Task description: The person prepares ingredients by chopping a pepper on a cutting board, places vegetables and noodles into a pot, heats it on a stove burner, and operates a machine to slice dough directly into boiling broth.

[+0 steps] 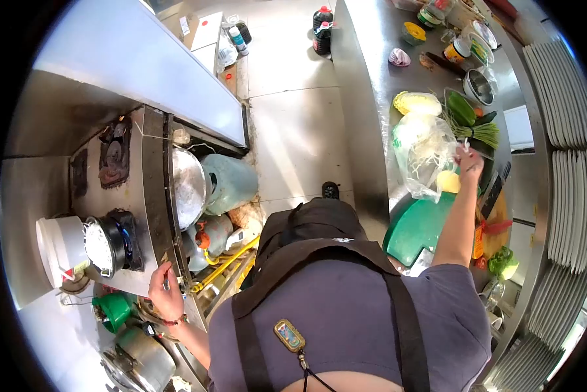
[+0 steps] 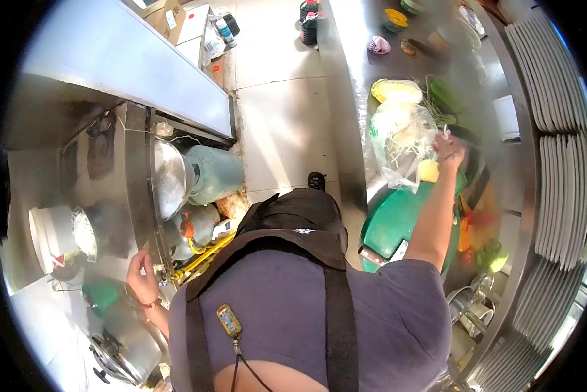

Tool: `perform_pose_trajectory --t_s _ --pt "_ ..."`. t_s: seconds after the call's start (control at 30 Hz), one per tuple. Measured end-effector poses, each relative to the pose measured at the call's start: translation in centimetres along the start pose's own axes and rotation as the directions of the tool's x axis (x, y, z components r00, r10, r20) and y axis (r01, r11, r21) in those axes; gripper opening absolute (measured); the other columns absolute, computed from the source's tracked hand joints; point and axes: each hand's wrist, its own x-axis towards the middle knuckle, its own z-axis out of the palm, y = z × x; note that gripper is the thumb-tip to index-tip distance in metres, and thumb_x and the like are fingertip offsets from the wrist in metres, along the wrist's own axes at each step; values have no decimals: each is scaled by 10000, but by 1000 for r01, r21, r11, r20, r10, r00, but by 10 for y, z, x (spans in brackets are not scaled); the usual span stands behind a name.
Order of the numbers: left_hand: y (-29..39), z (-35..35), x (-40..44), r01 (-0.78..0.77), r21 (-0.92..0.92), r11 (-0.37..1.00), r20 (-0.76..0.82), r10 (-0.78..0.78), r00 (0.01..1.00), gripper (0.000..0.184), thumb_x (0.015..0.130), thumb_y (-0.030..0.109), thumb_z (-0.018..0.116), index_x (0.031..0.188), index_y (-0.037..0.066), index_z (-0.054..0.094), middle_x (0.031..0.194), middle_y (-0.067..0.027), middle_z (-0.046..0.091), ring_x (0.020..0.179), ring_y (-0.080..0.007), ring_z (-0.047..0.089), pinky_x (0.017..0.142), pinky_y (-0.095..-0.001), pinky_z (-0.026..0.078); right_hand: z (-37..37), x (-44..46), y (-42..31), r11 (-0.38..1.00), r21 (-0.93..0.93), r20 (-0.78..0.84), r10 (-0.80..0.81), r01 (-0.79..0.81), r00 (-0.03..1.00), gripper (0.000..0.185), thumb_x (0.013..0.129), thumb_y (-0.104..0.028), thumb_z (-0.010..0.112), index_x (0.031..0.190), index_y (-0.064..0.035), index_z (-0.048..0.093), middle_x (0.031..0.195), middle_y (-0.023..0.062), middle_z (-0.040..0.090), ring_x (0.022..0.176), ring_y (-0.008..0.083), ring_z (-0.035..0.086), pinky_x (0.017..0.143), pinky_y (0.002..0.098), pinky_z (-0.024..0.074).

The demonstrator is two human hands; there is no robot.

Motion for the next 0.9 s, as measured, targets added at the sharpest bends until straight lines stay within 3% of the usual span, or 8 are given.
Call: perform_pose_trajectory --t_s 0.07,0.13,0.23,0.33,0.43,0.57,0.7,0.9 --pt "2 1 3 2 -14 1000 16 -2 1000 135 830 39 537 935 -4 611 872 -127 624 768 -236 600 687 -305 469 -16 -3 -25 991 116 3 -73 72 997 482 738 -19 683 1134 130 451 998 182 557 680 212 595 541 261 537" --pt "1 2 6 2 -30 1000 15 -1 1000 135 830 34 532 934 -6 610 870 -128 623 759 -235 601 679 -304 470 -25 -5 -48 987 143 -50 -62 69 997 360 738 -81 709 1029 63 555 793 82 584 615 155 577 562 257 524" --pt "-2 4 12 -38 -53 998 9 38 999 140 824 25 530 936 -9 608 869 -135 619 786 -256 599 711 -317 465 -33 -22 -83 931 310 -61 -181 191 982 360 745 -59 695 1056 57 556 879 103 616 688 159 598 590 248 519" --pt "-1 5 19 -66 -54 996 -10 66 998 142 815 24 537 931 -8 610 881 -145 620 821 -282 598 750 -335 459 -41 -31 -118 918 270 -9 -300 291 954 362 752 -35 677 1082 49 555 973 109 626 788 162 611 618 243 510" --pt "2 0 26 -132 -35 991 23 133 991 144 802 25 553 928 5 620 911 -151 626 842 -295 600 764 -342 463 -54 -41 -153 885 30 1 -466 466 885 316 813 -127 630 1092 15 587 1050 90 617 955 166 580 808 297 467" --pt "-8 8 28 -208 -123 970 -51 203 978 128 781 35 575 897 37 628 890 -143 632 837 -309 597 754 -360 468 -69 -26 -210 808 116 213 -588 577 781 356 860 -168 567 1168 7 537 1182 119 552 1081 193 524 934 324 413" --pt "-23 7 21 -251 -149 957 -76 242 967 117 782 58 560 883 28 611 871 -133 620 820 -313 576 724 -380 464 -19 -108 -290 517 -41 313 -806 855 502 366 890 -227 526 1206 -43 524 1195 96 531 1143 186 465 978 307 327" --pt "-44 16 -6 -198 -208 958 -73 187 980 114 787 52 576 890 23 615 869 -124 625 821 -301 588 725 -369 476 92 -275 -392 371 525 356 -913 766 198 385 796 -109 541 1158 21 535 1099 153 570 965 252 558 846 315 447"
